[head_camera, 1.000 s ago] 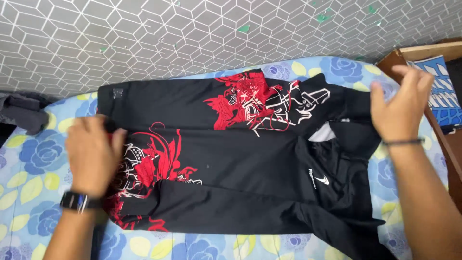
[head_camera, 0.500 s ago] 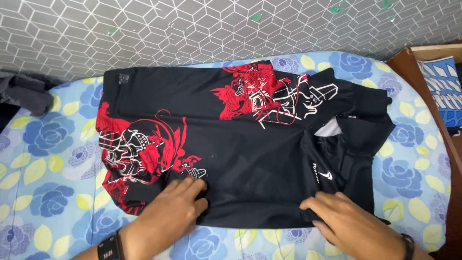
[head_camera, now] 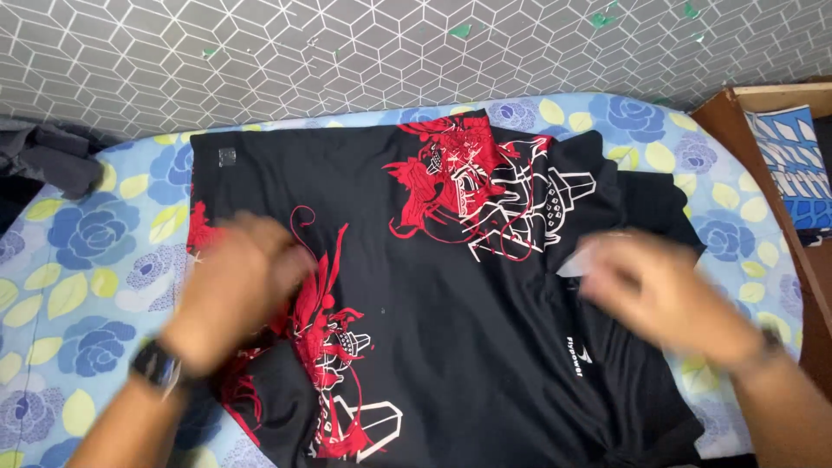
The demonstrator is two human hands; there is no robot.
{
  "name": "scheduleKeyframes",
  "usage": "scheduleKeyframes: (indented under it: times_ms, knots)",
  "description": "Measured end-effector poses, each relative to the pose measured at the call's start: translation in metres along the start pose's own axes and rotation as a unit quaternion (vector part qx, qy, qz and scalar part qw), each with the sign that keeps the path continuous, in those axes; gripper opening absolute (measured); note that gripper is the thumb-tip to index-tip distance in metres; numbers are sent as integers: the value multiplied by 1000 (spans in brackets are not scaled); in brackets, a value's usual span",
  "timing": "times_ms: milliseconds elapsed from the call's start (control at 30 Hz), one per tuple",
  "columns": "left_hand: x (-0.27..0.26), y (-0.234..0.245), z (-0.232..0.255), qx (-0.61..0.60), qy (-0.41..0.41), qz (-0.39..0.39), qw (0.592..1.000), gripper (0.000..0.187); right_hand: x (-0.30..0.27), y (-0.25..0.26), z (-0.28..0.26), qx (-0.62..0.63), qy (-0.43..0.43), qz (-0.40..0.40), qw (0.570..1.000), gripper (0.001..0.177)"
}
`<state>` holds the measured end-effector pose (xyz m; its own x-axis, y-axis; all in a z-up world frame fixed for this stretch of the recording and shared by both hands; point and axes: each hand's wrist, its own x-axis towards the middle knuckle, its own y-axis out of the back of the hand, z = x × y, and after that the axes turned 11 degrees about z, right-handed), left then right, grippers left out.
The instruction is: The person removes a black t-shirt from a drawer, lays it on a bed, and folds it by hand. The shirt is smoothed, sleeves are folded in, and the garment is folded into a compact rectangle.
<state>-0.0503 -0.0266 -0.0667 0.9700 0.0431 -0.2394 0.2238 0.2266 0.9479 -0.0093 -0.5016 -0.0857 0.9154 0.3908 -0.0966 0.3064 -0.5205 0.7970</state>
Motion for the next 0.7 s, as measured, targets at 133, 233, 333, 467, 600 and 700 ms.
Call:
scheduleKeyframes:
  times_ms: [133,233,333,467,600,700]
  knots:
    - [97,-31,-112,80,11,326,942,65,91,20,54,-98,40,253,962,35]
    - [152,-51,-164,15,66,391,918,65,154,21,72,-113,-49,218,968,53]
    - [188,-80,-190,23,114,425,898,50,197,0,109,-139,-105,173,969,56]
    - [185,-89,-181,5,82,529,845,22,185,-9,102,-52,31,327,943,23]
    - [166,-71,-173,-47,119,504,854,28,166,6,122,-59,-29,394,917,17]
    - [155,-56,-150,-36,100,480,871,48,141,30,52,20,-117,190,974,38]
